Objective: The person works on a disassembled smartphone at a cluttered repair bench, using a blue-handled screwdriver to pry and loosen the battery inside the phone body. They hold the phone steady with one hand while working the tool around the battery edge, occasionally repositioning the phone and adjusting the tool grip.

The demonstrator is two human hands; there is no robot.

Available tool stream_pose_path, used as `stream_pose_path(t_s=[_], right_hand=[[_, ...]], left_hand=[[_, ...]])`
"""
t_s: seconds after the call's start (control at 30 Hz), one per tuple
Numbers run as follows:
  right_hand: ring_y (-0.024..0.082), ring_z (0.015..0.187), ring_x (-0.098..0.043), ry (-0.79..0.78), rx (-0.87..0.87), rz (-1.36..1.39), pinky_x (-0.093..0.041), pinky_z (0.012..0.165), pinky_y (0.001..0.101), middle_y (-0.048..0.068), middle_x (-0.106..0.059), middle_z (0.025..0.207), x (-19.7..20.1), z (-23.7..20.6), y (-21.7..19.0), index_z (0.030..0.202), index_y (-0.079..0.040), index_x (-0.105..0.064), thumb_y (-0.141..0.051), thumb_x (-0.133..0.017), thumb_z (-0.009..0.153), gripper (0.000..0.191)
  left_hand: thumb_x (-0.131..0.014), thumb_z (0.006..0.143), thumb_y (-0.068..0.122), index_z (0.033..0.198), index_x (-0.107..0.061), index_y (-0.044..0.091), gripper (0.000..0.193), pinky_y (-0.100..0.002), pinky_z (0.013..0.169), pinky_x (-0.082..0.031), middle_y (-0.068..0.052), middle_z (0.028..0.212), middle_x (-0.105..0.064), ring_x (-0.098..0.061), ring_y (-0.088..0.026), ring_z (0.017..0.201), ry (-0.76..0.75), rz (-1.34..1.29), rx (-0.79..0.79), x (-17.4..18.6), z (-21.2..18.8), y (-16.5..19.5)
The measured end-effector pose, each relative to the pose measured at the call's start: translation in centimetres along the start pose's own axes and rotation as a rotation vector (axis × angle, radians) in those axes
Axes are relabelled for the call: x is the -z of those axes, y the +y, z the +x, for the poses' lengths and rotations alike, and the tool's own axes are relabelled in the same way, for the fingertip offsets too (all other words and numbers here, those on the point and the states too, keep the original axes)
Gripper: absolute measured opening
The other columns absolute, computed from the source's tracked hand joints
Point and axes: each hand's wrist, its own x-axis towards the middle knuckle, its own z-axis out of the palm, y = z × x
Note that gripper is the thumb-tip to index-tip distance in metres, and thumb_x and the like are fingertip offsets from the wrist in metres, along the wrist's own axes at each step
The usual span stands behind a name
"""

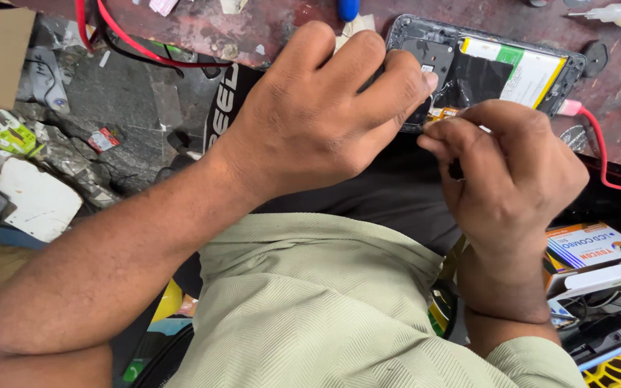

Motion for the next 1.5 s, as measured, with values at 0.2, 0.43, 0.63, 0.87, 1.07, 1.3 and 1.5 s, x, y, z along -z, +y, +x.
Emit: stream_pose_path(t_s=[0.2, 0.43, 0.63, 0.87, 1.07, 1.3, 1.5], right_hand=[[0.018, 0.078, -0.063, 0.049, 0.054, -0.100, -0.046, 0.063, 0.0300, 0.003, -0.063, 0.101, -1.2, -0.3, 0.1, 0.106, -0.010, -0.074, -0.016, -0.085, 0.108, 0.013], [0.018, 0.074, -0.062, 0.040, 0.033, -0.105, -0.045, 0.061, 0.0307, 0.004, -0.063, 0.098, -1.4, -0.8, 0.0, 0.106, -0.010, -0.075, -0.017, -0.086, 0.107, 0.013], [0.020, 0.077, -0.062, 0.039, 0.032, -0.077, -0.045, 0.062, 0.0318, 0.004, -0.064, 0.099, -1.4, -0.7, -0.1, 0.104, -0.010, -0.075, -0.013, -0.088, 0.104, 0.014], [0.019, 0.077, -0.061, 0.068, -0.062, 0.091, -0.045, 0.064, 0.0314, 0.004, -0.064, 0.095, -1.6, -1.2, -0.1, 0.109, -0.010, -0.078, -0.005, -0.096, 0.100, 0.020], [0.019, 0.079, -0.062, 0.105, -0.053, 0.113, -0.048, 0.065, 0.0315, 0.005, -0.064, 0.096, -2.4, -1.7, 0.2, 0.110, -0.008, -0.077, -0.004, -0.094, 0.097, 0.021], [0.020, 0.084, -0.065, 0.062, -0.059, 0.107, -0.051, 0.069, 0.0316, 0.006, -0.064, 0.101, -2.2, -2.1, 0.1, 0.110, -0.006, -0.075, 0.000, -0.090, 0.100, 0.019], [0.021, 0.085, -0.065, 0.049, 0.014, -0.019, -0.051, 0.068, 0.0325, 0.006, -0.065, 0.103, -2.4, -1.9, 0.2, 0.111, -0.007, -0.074, -0.003, -0.084, 0.105, 0.012]], left_hand=[[-0.067, 0.092, 0.011, 0.104, -0.072, -0.001, 0.018, -0.036, 0.083, -0.039, -0.005, 0.111, -0.056, -0.052, -0.021, 0.102, 0.016, -0.037, 0.022, -0.2, -0.4, -0.1], [-0.067, 0.093, 0.009, 0.096, -0.068, 0.002, 0.008, -0.034, 0.082, -0.038, -0.003, 0.109, -0.054, -0.051, -0.019, 0.099, 0.026, -0.044, 0.060, -0.3, -0.5, -0.1], [-0.067, 0.092, 0.008, 0.096, -0.066, 0.002, 0.008, -0.035, 0.084, -0.039, -0.003, 0.108, -0.054, -0.051, -0.019, 0.099, 0.036, -0.072, 0.077, -0.5, -0.6, -0.1], [-0.068, 0.092, 0.010, 0.094, -0.068, 0.003, 0.007, -0.035, 0.083, -0.039, -0.001, 0.108, -0.053, -0.050, -0.018, 0.099, 0.029, -0.067, 0.074, -0.4, -0.7, -0.1], [-0.067, 0.092, 0.009, 0.095, -0.068, 0.002, 0.007, -0.035, 0.084, -0.039, -0.002, 0.108, -0.053, -0.050, -0.019, 0.101, 0.033, -0.096, 0.084, -0.5, -0.8, -0.1], [-0.067, 0.093, 0.007, 0.096, -0.067, 0.002, 0.005, -0.035, 0.084, -0.039, -0.002, 0.109, -0.053, -0.050, -0.020, 0.102, 0.032, -0.112, 0.099, -0.4, -0.8, 0.1], [-0.067, 0.092, 0.005, 0.095, -0.066, 0.001, 0.005, -0.035, 0.084, -0.039, -0.003, 0.110, -0.053, -0.049, -0.020, 0.101, 0.036, -0.103, 0.084, -0.5, -0.9, -0.1]])
